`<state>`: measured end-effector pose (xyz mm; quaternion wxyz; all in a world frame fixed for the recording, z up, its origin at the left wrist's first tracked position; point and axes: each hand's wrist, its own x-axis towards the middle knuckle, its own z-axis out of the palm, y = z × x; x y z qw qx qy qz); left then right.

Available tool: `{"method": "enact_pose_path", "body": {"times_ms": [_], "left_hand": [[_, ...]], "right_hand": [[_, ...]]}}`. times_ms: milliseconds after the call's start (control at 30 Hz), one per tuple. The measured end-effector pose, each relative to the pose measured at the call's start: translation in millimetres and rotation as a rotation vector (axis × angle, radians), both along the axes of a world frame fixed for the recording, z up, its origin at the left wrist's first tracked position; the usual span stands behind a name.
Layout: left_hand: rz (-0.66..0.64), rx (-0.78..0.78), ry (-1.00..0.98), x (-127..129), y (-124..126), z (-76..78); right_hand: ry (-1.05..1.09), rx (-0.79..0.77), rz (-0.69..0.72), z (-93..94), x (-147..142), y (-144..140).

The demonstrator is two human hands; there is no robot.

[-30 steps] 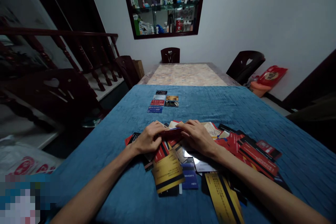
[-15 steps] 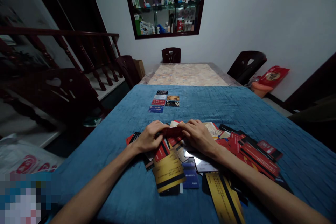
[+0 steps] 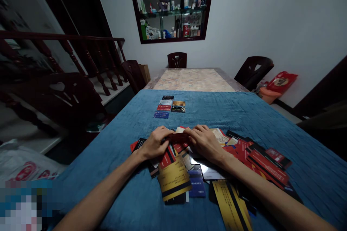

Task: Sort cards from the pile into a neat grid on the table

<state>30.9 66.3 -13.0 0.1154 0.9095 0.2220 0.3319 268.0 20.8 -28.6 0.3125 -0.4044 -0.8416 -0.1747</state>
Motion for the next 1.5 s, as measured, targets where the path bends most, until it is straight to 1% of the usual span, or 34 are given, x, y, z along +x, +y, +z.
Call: {"method": "enact_pose_path", "body": {"times_ms": [100,267,433,633,867,1067,1333,1500], "left_hand": [[0.021,-0.022,0.005,0,0,-0.5],[0.03,-0.058,-0.023,2,0,1.8],[0.059,-0.045,-0.043,1,1,2.1],[0.059,-0.013,-0.067,0,4,1.1],[0.069,-0.04,-0.071,1,4,1.5],[0.091,-0.045,-0.083,2,5,-2.5],[0.138,0.006,-0.104,3,5,-8.1],[0.122,0.09,-0.06,2,3,-5.6]], "right_hand": [[-0.019,0.024,-0.016,1.3,-2,-1],[-0.058,0.02,-0.039,5.3,-6,-5],[-0.089,0.058,-0.075,7.4,-9,-7],[-0.078,0.086,-0.086,6.4,-9,-6],[-0.096,0.096,-0.109,7.8,-11,-7],[-0.093,0.122,-0.121,9.5,-10,-6],[-0.099,0.096,-0.161,13.1,-7,-6],[-0.082,0.077,-0.166,15.0,-6,-5]]}}
